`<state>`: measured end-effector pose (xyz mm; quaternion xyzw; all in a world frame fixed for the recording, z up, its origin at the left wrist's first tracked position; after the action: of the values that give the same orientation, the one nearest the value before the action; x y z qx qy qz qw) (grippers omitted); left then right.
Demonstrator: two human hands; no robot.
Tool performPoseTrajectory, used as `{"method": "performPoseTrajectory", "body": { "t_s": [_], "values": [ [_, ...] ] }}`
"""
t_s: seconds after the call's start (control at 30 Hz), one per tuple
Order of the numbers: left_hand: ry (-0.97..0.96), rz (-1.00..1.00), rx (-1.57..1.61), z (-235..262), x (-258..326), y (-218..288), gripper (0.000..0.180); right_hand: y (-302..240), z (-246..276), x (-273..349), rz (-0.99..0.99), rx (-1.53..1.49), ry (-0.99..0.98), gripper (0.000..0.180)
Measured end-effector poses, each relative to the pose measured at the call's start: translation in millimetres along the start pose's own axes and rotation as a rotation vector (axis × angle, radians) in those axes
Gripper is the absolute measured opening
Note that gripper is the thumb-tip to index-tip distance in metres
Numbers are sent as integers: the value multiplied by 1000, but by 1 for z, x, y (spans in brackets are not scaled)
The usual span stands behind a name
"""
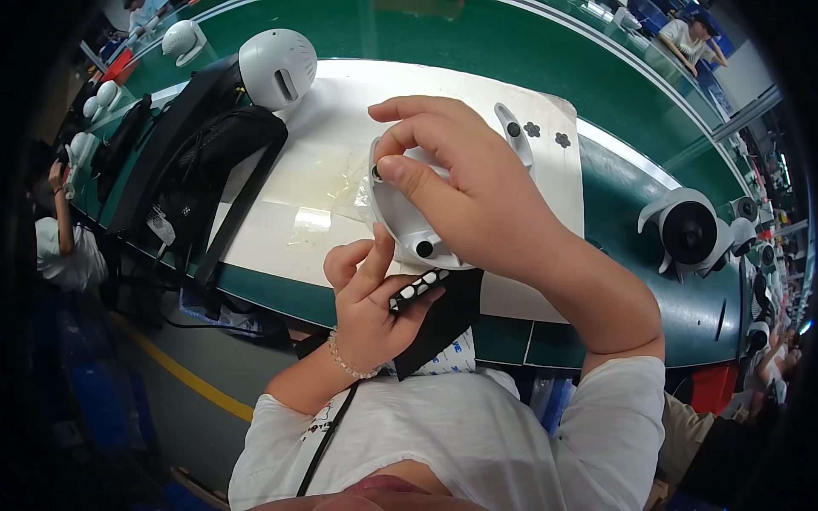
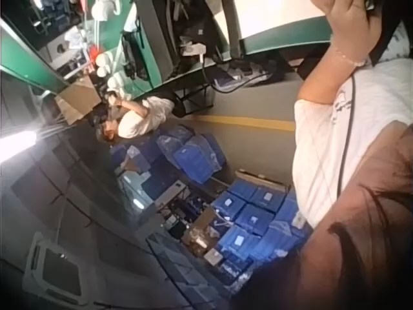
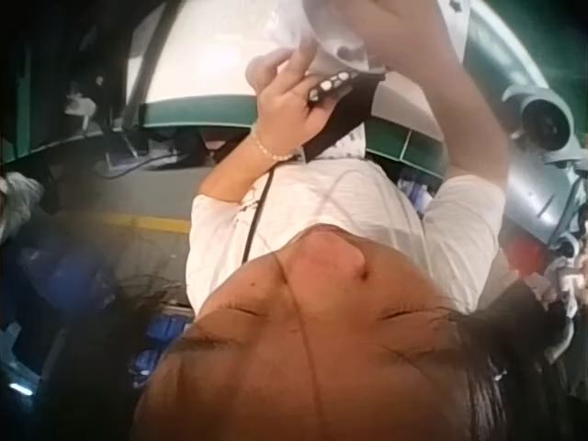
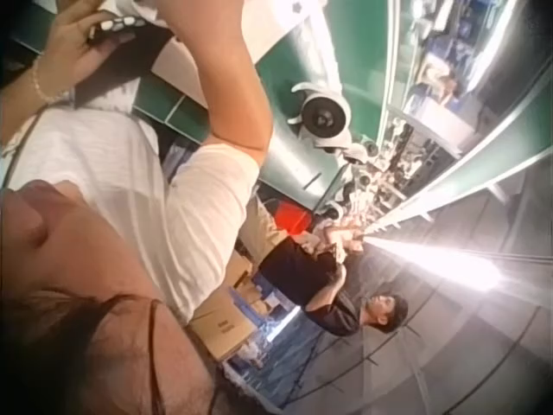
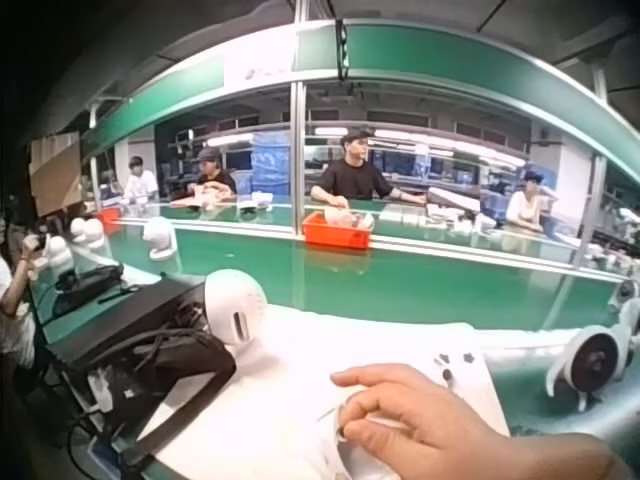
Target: Assembling the plastic housing and components of an electronic camera fixture at a factory workstation.
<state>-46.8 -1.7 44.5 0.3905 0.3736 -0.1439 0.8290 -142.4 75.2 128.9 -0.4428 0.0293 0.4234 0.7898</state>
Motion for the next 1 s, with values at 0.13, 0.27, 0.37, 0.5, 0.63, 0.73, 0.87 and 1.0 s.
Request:
{"method": "performPoseTrajectory", "body": {
  "t_s": [0.13, 0.27, 0.37, 0.5, 0.63, 0.73, 0.87, 1.0],
  "values": [
    [-6, 10, 6, 1, 0, 0, 20, 8, -2, 2, -141, -208, 18, 13],
    [-4, 12, -1, 1, 0, 0, 19, -22, -1, 6, 281, 452, 112, 12],
    [3, 0, -1, 0, 1, 1, 20, -37, -3, 17, 414, 698, 112, 18],
    [-6, 25, 4, 1, 0, -2, 20, -38, -2, 19, 359, 807, -37, 26],
    [1, 6, -7, 1, -1, -2, 20, -4, 54, 32, 154, 630, 444, 49],
    [28, 7, 17, 2, 1, -2, 20, 68, 40, 35, -472, -508, 200, 42],
    [-58, 55, 82, 2, -2, -5, 19, 113, 49, 31, -533, -899, 149, 25],
    [-152, 106, 66, -1, -7, -5, 23, 195, 115, 8, -437, -1180, 361, 18]
  ]
}}
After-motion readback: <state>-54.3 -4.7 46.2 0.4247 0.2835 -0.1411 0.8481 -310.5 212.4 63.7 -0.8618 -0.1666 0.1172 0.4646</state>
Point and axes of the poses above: each hand's wrist, its own x-axis away from the middle knuckle, its own z-axis out of the back of the hand, y = z × x, the point moved 7 cm from there along -x, towards the middle knuckle, and after that the axes turned 1 degree about z, right-handed, at the moved point
